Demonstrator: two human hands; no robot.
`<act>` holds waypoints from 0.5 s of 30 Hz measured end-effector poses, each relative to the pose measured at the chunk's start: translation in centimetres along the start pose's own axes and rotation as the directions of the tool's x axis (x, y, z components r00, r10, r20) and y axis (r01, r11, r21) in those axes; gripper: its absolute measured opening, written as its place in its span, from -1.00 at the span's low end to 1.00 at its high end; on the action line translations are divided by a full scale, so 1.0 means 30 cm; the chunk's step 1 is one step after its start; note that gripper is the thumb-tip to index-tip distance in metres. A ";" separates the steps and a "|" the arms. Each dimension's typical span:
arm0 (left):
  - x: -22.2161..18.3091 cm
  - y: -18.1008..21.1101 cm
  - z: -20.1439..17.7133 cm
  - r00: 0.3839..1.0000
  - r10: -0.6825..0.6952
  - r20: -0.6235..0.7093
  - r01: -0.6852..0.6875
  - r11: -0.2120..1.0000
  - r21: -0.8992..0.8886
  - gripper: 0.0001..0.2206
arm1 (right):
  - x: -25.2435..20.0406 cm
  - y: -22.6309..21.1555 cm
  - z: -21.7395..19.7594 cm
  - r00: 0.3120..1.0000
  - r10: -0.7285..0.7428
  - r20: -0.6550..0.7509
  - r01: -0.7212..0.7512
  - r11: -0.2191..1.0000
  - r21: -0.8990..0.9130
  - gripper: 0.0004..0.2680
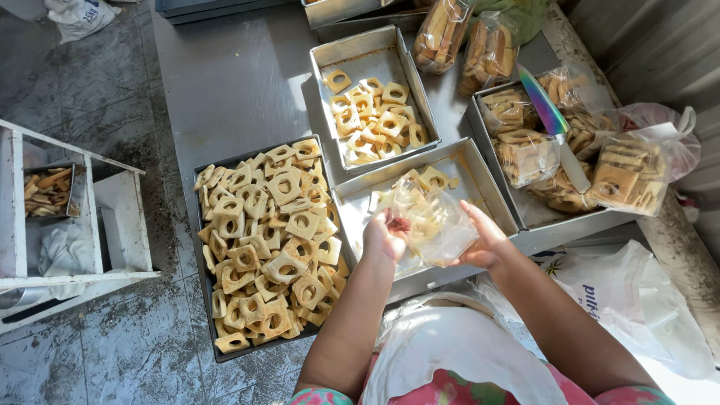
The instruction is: The person packs square-shaped snacks from metal trays into clear plastic bags. They use a knife to help scoop and transfer the snacks, then place the filled bags into a larger sack.
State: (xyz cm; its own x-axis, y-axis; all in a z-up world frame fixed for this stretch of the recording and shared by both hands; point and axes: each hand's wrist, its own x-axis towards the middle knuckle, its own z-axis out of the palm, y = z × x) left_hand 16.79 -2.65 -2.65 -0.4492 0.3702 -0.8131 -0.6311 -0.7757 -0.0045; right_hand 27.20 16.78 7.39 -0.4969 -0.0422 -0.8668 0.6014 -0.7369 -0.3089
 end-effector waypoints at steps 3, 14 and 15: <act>-0.054 0.003 0.041 0.996 -0.029 0.090 0.028 1.000 0.009 -0.87 | -0.041 0.001 -0.032 0.987 -0.017 0.160 0.023 0.999 -0.032 -0.50; -0.283 -0.226 0.117 0.811 0.210 0.546 -0.504 0.723 0.472 -0.91 | -0.069 0.056 -0.297 0.869 -0.486 0.097 0.495 0.859 -0.131 -0.61; -0.280 -0.275 0.113 0.783 0.193 0.591 -0.558 0.637 0.532 -0.89 | -0.059 0.063 -0.356 0.855 -0.510 0.092 0.518 0.846 -0.124 -0.65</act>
